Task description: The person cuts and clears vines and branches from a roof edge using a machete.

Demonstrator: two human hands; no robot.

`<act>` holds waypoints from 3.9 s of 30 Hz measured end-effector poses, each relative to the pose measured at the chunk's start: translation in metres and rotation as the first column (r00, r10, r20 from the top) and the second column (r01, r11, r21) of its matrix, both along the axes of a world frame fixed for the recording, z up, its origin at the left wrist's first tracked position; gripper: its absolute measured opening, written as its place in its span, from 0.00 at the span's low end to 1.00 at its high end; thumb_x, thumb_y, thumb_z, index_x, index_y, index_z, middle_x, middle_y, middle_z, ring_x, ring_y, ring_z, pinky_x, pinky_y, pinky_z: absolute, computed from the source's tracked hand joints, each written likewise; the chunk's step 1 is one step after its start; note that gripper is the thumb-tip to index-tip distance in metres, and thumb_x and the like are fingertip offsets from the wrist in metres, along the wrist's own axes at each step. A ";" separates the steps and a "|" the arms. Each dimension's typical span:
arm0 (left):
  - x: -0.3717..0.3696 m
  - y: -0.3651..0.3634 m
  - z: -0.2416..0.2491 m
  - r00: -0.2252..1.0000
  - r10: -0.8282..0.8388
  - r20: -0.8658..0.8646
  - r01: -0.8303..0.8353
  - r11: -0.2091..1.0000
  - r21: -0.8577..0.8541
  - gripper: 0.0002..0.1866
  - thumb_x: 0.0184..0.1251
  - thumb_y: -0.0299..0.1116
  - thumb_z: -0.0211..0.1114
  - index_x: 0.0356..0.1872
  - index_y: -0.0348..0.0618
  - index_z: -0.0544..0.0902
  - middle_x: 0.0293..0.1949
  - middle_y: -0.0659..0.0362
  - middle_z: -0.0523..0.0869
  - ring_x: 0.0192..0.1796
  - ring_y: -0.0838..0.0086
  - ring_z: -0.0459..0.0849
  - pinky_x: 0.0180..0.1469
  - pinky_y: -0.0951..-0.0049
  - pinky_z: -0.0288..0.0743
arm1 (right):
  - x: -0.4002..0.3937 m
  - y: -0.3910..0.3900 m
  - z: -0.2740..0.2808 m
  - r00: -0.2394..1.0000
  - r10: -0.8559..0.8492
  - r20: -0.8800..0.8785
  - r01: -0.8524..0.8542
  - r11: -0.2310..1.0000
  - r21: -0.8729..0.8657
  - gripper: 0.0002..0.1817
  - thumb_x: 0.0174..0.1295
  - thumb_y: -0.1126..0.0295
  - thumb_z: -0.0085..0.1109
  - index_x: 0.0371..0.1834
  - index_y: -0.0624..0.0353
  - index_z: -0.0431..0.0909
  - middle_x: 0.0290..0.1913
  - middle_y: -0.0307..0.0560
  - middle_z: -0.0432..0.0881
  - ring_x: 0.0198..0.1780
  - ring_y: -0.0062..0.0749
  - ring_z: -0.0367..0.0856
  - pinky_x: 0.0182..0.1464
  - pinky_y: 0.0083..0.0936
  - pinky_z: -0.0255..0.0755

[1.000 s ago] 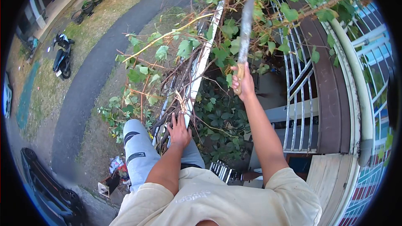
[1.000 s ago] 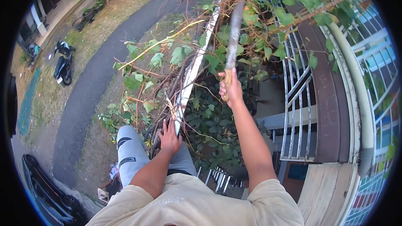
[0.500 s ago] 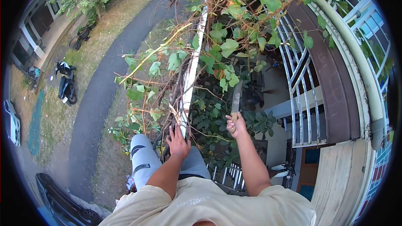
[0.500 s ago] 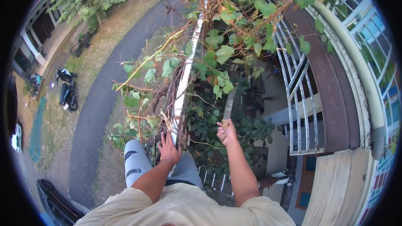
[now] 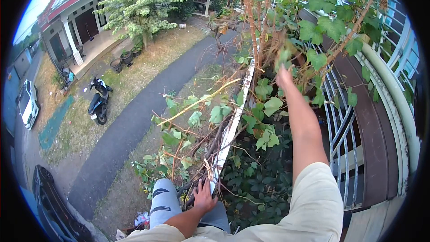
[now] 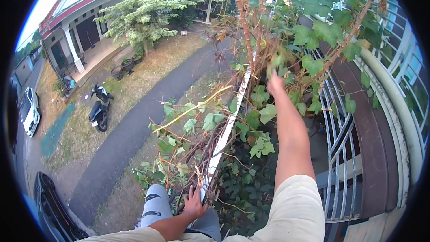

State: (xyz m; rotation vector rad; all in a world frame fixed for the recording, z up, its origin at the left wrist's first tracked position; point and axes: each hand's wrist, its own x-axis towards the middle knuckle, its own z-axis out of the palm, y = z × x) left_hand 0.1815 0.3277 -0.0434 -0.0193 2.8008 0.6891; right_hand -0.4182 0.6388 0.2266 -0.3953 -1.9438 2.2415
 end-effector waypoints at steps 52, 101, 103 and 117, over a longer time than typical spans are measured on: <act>0.000 0.002 -0.016 0.999 0.006 -0.037 -0.004 0.998 0.062 0.56 0.68 0.57 0.71 0.87 0.34 0.54 0.88 0.44 0.59 0.92 0.46 0.46 0.84 0.35 0.49 | 0.050 0.030 -0.063 0.825 -0.022 -0.565 0.465 0.595 0.656 0.25 0.77 0.44 0.65 0.56 0.58 0.88 0.41 0.67 0.90 0.46 0.68 0.89 0.47 0.55 0.80; -0.518 0.079 0.189 0.917 0.277 -0.288 -0.075 0.827 0.556 0.32 0.86 0.52 0.56 0.41 0.25 0.90 0.43 0.25 0.89 0.52 0.29 0.89 0.58 0.39 0.81 | 0.489 0.067 -0.291 0.955 -0.295 0.037 0.191 0.706 0.682 0.25 0.77 0.45 0.64 0.48 0.60 0.88 0.38 0.66 0.89 0.45 0.68 0.89 0.48 0.55 0.80; -0.517 0.080 0.177 0.923 0.266 -0.278 -0.087 0.848 0.523 0.33 0.86 0.52 0.55 0.40 0.25 0.89 0.42 0.26 0.89 0.51 0.29 0.89 0.58 0.39 0.80 | 0.533 0.067 -0.327 0.921 -0.365 0.140 0.200 0.747 0.634 0.23 0.76 0.48 0.66 0.45 0.60 0.86 0.31 0.54 0.88 0.33 0.49 0.90 0.40 0.47 0.80; -0.474 0.105 0.195 0.884 0.345 -0.314 -0.141 0.839 0.525 0.27 0.87 0.48 0.55 0.47 0.29 0.90 0.49 0.31 0.91 0.56 0.38 0.91 0.61 0.46 0.83 | 0.557 0.086 -0.274 0.953 -0.287 0.099 0.205 0.848 0.489 0.17 0.81 0.55 0.66 0.40 0.57 0.81 0.25 0.41 0.79 0.23 0.30 0.79 0.26 0.35 0.73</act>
